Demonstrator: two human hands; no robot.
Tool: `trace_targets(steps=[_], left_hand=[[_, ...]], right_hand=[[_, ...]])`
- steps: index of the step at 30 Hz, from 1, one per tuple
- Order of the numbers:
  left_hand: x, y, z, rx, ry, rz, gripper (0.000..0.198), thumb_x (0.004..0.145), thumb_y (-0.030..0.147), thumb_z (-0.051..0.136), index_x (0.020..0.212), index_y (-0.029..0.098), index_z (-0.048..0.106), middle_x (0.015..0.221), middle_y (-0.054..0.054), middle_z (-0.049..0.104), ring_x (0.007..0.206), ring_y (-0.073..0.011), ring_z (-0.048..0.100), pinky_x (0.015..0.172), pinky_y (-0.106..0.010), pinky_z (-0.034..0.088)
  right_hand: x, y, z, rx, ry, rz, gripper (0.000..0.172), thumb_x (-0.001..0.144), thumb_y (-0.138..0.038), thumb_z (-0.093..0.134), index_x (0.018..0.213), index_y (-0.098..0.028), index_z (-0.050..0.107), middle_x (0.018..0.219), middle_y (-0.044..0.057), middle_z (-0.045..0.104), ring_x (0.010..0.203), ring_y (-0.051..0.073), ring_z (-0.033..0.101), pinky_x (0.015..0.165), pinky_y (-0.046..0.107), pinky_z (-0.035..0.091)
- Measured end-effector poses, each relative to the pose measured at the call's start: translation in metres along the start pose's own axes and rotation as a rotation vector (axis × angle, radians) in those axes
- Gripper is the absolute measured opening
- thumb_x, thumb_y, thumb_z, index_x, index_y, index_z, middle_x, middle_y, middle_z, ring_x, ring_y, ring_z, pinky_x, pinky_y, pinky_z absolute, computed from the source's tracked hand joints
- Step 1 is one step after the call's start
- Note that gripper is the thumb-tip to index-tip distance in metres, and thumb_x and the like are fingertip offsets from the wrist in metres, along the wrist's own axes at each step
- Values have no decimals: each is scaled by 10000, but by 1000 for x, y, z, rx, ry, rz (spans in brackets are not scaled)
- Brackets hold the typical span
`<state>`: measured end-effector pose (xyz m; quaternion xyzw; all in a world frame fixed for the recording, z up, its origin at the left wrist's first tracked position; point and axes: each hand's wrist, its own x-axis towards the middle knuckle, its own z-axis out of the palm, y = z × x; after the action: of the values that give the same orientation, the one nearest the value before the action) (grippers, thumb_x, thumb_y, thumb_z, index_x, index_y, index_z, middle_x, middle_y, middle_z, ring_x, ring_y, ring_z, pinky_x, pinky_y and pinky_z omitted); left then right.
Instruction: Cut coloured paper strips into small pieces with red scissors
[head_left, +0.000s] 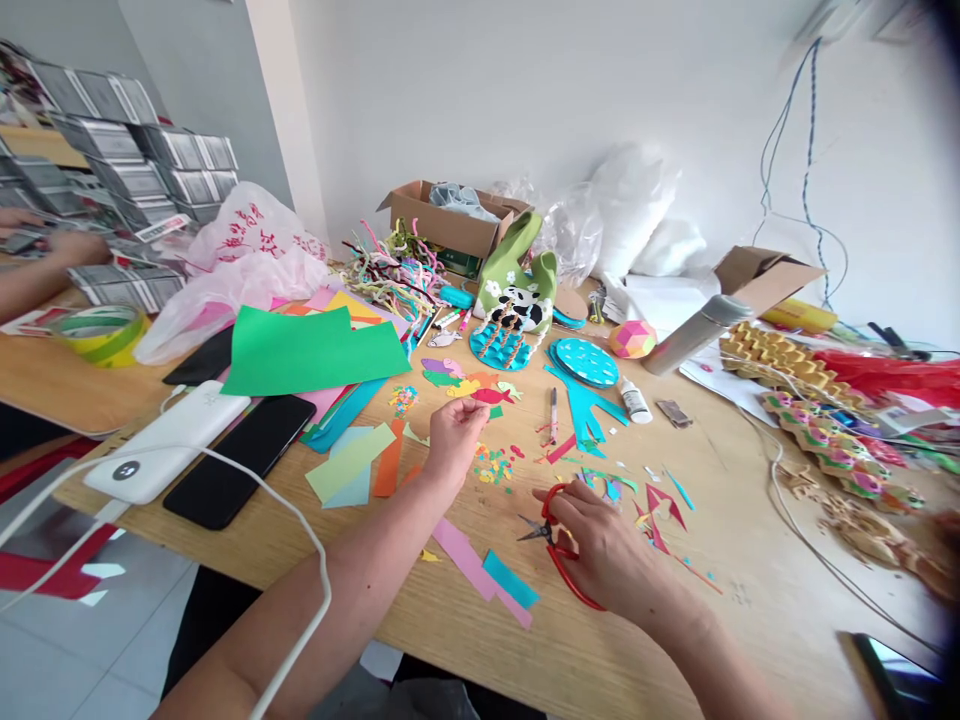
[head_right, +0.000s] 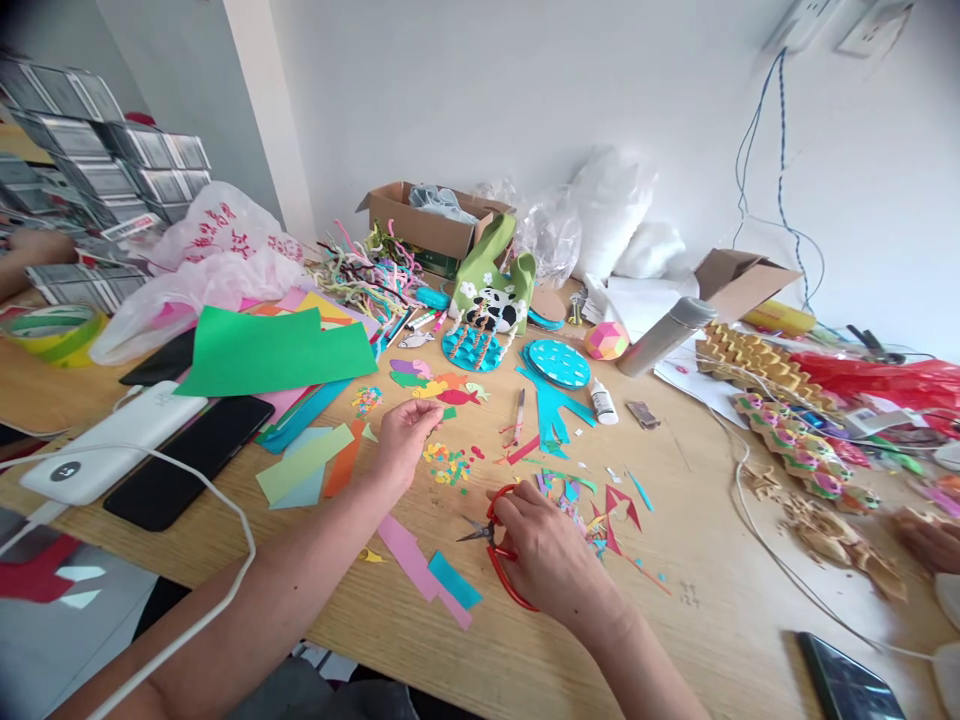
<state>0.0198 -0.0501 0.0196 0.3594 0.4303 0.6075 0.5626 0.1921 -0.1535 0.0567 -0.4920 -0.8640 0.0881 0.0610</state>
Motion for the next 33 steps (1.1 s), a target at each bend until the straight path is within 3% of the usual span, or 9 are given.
trace_targets(steps=[5, 8, 14, 16, 19, 26, 33], left_hand=[[0, -3, 0, -2, 0, 31, 139, 624, 271, 648, 664, 141, 619, 619, 1, 578, 596, -96, 497, 602, -227, 389], [1, -3, -1, -32, 11, 13, 140, 613, 262, 658, 666, 139, 618, 621, -3, 584, 603, -102, 510, 607, -233, 393], [4, -4, -1, -79, 23, -16, 149, 589, 255, 671, 678, 142, 633, 662, -20, 614, 628, -113, 534, 632, -245, 405], [5, -4, -2, -82, 27, -28, 153, 587, 252, 670, 684, 140, 634, 654, -18, 610, 623, -112, 529, 624, -243, 401], [7, -3, -4, -72, 57, -30, 144, 593, 248, 665, 671, 136, 622, 623, -7, 589, 588, -99, 502, 597, -232, 382], [12, 3, -8, -61, 191, 35, 120, 620, 252, 637, 649, 146, 588, 591, 22, 535, 563, -84, 471, 556, -216, 340], [12, 6, -8, -66, 177, 50, 107, 625, 245, 624, 653, 151, 583, 579, 26, 523, 546, -81, 451, 538, -215, 323]], right_hand=[[16, -25, 7, 130, -30, -140, 198, 666, -16, 476, 703, -206, 434, 818, 51, 589, 872, 205, 482, 723, 296, 430], [23, -32, 12, 115, -51, -149, 168, 698, -40, 475, 701, -204, 438, 785, 47, 586, 841, 201, 482, 695, 290, 428], [-2, -16, 6, 47, -102, -66, 178, 655, -32, 480, 681, -203, 443, 719, 36, 557, 759, 197, 484, 619, 284, 400], [-12, -9, 4, 17, -66, 14, 203, 637, -7, 463, 698, -200, 445, 729, 44, 546, 742, 200, 478, 606, 293, 395], [-14, -6, 5, 56, -6, -2, 216, 657, -7, 464, 766, -193, 449, 847, 71, 554, 838, 218, 476, 689, 318, 420], [18, -21, 17, 50, -33, -90, 142, 722, -58, 473, 755, -192, 441, 822, 73, 541, 852, 223, 466, 710, 326, 436], [46, -18, 18, 42, 9, -162, 144, 708, -60, 480, 747, -194, 445, 796, 70, 549, 840, 215, 464, 711, 317, 433]])
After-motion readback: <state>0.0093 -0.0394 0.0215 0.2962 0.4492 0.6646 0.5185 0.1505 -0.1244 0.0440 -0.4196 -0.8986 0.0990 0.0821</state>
